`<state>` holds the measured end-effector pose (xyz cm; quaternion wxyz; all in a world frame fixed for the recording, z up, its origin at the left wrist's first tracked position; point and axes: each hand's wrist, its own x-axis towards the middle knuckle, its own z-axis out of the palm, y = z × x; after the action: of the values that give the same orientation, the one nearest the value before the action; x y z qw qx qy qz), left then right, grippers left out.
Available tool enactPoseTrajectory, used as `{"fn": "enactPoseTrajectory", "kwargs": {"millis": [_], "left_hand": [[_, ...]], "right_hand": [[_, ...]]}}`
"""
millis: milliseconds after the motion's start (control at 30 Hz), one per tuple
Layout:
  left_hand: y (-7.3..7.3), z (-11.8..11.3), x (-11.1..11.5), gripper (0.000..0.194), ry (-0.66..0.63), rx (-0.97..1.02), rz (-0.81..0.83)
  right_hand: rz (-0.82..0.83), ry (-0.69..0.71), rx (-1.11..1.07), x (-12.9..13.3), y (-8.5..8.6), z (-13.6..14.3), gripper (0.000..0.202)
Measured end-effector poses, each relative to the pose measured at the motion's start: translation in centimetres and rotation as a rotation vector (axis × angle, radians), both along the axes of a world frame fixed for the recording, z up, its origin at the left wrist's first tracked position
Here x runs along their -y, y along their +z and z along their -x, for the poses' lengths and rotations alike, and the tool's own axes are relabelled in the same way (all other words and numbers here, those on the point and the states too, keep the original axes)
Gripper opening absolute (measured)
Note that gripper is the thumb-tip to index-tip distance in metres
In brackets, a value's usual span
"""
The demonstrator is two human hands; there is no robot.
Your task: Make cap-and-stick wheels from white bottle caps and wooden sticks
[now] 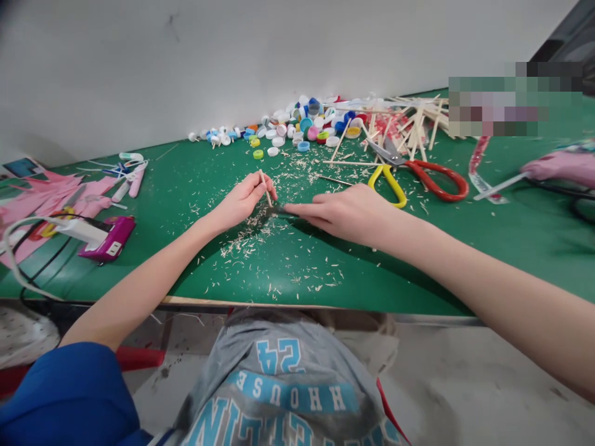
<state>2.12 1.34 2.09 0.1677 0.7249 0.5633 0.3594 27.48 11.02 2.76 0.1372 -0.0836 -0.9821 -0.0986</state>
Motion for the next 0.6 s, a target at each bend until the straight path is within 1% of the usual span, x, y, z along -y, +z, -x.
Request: {"fn": "enactPoseTrajectory", "kwargs": {"millis": [67, 167, 267, 367, 433, 500, 600], "left_hand": [[-0.03, 0.0, -0.01, 0.023, -0.001, 0.006, -0.003], [-0.01, -0.1, 0.06, 0.023, -0.003, 0.012, -0.006], [0.06, -0.34, 0.2, 0.023, 0.003, 0.047, 0.012], [0.1, -0.63, 0.35, 0.02, 0.026, 0.094, 0.025], [0.05, -0.74, 0.38, 0.02, 0.019, 0.124, 0.026], [-0.04, -0.76, 0.36, 0.022, -0.004, 0.149, 0.016], [-0.23, -0.65, 0.28, 0.033, -0.023, 0.143, -0.021]], "right_hand": [[0.006, 0.011, 0.006, 0.1, -0.05, 0.08, 0.048], [-0.012, -0.032, -0.021, 0.35, -0.07, 0.28, 0.047], [-0.006, -0.011, -0.003, 0.57, 0.02, 0.43, 0.046], [-0.033, -0.08, -0.052, 0.62, 0.11, 0.44, 0.046], [-0.039, -0.096, -0.057, 0.59, 0.01, 0.43, 0.046], [-0.026, -0.062, -0.014, 0.52, -0.21, 0.42, 0.046], [-0.021, -0.035, 0.014, 0.46, -0.57, 0.41, 0.047]]}}
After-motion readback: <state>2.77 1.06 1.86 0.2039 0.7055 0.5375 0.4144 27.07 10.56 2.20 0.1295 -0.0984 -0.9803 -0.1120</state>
